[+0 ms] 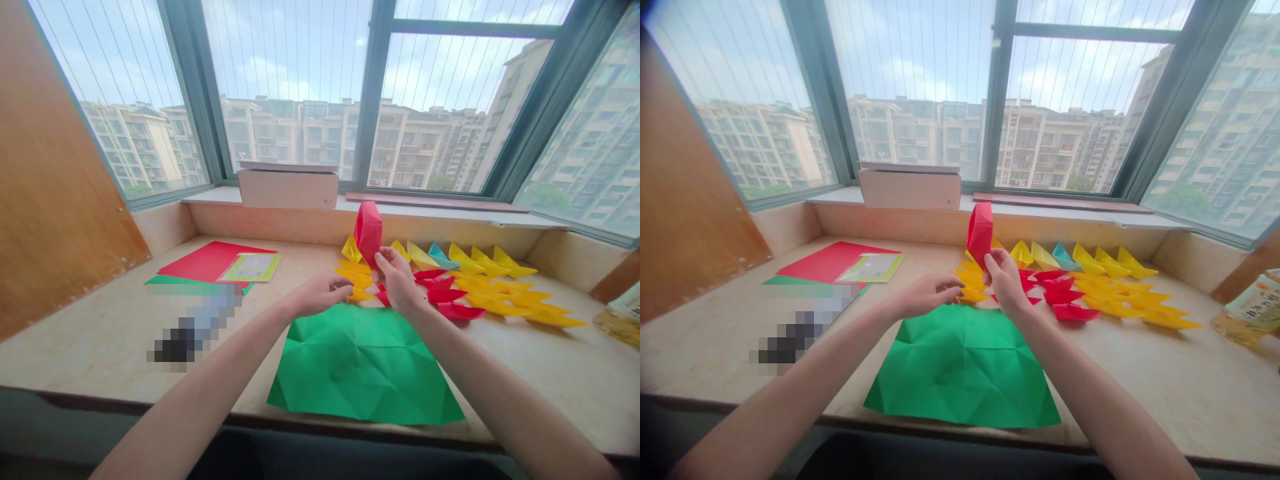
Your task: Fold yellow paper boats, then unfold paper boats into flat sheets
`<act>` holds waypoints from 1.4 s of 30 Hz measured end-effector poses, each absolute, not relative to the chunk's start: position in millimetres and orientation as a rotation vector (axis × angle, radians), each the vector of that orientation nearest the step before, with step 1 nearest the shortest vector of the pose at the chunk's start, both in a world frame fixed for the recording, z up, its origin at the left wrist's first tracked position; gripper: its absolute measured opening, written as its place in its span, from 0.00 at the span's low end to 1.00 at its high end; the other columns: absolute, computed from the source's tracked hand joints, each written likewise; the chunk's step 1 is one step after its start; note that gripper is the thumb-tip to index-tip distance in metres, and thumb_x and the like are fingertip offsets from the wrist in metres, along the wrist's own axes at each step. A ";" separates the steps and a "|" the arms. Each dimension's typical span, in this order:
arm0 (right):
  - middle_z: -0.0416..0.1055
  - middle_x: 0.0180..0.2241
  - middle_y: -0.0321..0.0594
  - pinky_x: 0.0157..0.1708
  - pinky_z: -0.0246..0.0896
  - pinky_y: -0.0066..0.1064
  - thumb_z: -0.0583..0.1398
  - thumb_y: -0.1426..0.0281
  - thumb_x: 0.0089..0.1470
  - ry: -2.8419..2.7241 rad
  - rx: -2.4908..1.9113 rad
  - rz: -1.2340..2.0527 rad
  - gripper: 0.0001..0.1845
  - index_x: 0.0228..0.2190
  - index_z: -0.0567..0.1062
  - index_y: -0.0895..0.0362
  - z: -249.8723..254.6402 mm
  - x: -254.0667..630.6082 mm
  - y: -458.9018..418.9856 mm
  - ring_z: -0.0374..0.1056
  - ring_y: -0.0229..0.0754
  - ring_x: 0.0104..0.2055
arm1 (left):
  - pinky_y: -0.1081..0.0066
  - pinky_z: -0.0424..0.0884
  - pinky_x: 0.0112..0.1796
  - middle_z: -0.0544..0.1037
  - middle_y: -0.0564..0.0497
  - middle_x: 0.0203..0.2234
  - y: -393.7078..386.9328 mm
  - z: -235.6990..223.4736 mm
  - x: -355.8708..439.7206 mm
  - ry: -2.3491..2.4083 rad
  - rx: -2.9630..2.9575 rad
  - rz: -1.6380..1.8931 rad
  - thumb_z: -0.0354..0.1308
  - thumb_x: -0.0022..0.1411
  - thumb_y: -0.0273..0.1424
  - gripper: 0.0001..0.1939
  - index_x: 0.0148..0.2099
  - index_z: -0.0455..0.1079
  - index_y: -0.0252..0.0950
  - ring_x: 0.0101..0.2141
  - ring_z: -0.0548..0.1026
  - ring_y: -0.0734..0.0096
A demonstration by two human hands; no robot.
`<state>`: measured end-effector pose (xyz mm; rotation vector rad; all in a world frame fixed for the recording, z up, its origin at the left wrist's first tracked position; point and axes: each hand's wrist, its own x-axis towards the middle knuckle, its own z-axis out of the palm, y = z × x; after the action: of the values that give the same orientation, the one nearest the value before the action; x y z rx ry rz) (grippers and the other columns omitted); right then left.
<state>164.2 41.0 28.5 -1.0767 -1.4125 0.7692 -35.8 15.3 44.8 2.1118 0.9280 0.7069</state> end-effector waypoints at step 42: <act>0.73 0.49 0.50 0.52 0.59 0.52 0.66 0.62 0.54 -2.089 -0.958 -0.310 0.26 0.51 0.66 0.55 -14.4 183.2 3.0 0.67 0.57 0.51 | 0.60 0.67 0.55 0.77 0.46 0.52 11.6 -2.5 -21.9 0.506 1.256 1.260 0.70 0.55 0.32 0.39 0.65 0.59 0.45 0.55 0.73 0.56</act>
<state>183.2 3.0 -14.4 -0.9581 -2.0888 -0.3102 -21.9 11.6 -2.5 1.2556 0.5058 1.2599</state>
